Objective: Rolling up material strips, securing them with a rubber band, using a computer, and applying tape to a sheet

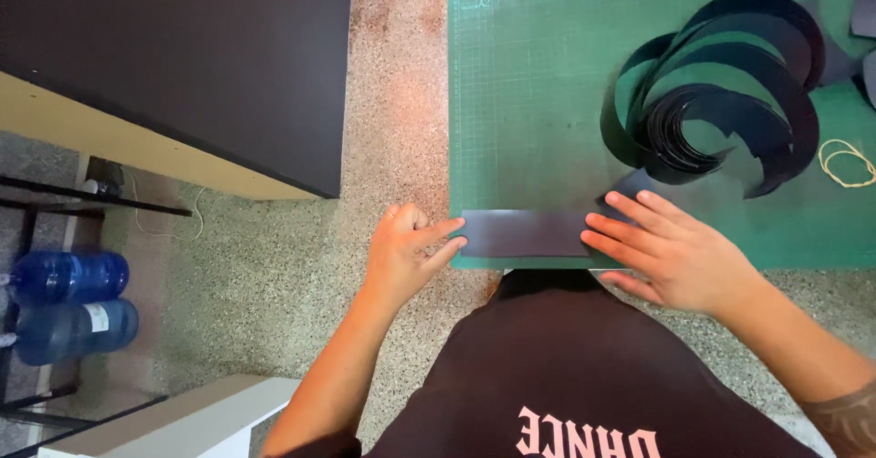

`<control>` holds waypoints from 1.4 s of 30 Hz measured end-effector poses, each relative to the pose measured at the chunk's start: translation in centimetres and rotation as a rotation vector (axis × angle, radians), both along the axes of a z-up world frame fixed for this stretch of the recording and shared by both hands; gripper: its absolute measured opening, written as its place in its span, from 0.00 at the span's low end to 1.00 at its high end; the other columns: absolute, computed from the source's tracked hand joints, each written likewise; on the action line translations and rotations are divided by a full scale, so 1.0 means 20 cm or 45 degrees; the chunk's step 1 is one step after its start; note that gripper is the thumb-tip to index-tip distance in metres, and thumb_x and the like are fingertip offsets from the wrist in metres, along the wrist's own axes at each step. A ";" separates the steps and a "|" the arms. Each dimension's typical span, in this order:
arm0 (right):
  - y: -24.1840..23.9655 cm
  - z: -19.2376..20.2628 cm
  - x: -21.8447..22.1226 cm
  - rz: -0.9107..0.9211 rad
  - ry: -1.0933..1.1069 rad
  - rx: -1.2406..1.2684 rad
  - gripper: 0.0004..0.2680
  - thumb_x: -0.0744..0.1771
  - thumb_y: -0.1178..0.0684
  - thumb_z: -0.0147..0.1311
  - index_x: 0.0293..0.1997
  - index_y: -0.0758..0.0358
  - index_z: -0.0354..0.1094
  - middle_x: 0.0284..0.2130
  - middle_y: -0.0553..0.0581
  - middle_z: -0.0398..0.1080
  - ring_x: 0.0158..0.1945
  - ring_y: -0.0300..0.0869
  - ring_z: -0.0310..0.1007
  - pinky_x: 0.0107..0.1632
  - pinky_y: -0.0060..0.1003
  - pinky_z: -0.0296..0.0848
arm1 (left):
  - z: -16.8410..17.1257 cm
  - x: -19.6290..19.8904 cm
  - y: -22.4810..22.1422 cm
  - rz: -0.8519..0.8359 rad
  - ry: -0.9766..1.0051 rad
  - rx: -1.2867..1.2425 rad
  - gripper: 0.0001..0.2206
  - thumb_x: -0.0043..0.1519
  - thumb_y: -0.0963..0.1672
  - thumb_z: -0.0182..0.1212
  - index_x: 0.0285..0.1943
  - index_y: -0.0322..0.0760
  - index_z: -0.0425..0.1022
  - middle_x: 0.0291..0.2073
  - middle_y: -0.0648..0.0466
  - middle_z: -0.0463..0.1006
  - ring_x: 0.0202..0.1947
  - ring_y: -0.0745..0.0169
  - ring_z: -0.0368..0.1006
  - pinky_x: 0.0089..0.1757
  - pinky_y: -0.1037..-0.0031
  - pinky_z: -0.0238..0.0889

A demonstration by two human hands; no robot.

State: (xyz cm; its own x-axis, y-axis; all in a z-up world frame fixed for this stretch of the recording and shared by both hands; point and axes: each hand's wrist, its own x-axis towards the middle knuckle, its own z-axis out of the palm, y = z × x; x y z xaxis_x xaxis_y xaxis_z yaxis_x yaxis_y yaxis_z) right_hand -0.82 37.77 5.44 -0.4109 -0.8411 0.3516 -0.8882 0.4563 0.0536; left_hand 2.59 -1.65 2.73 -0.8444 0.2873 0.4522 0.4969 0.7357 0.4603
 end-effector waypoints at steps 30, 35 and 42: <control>0.04 0.05 -0.04 0.023 -0.130 0.080 0.25 0.66 0.34 0.45 0.73 0.46 0.56 0.72 0.43 0.57 0.79 0.50 0.47 0.78 0.57 0.43 | -0.03 0.03 0.01 0.102 -0.136 -0.017 0.14 0.60 0.50 0.74 0.54 0.67 0.81 0.32 0.62 0.57 0.33 0.62 0.56 0.35 0.72 0.58; 0.03 0.05 -0.04 0.046 -0.131 0.077 0.24 0.66 0.35 0.47 0.72 0.45 0.57 0.72 0.44 0.57 0.78 0.50 0.47 0.78 0.57 0.44 | -0.03 0.03 0.00 0.081 -0.128 -0.001 0.14 0.60 0.50 0.74 0.55 0.66 0.81 0.32 0.62 0.58 0.32 0.62 0.56 0.38 0.72 0.58; 0.02 0.05 -0.03 0.018 -0.097 -0.042 0.18 0.68 0.38 0.43 0.64 0.43 0.65 0.68 0.44 0.63 0.78 0.48 0.50 0.79 0.53 0.42 | -0.04 0.01 0.01 0.070 -0.064 0.094 0.13 0.55 0.48 0.76 0.49 0.60 0.86 0.26 0.57 0.57 0.28 0.52 0.64 0.38 0.67 0.66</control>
State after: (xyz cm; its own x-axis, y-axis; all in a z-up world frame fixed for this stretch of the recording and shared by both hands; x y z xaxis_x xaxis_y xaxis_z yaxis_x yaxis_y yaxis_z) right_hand -1.50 38.16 6.50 -0.4260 -0.8354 0.3474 -0.8953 0.4444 -0.0294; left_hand 2.70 -1.36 1.86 -0.8799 0.2077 0.4274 0.4320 0.7243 0.5373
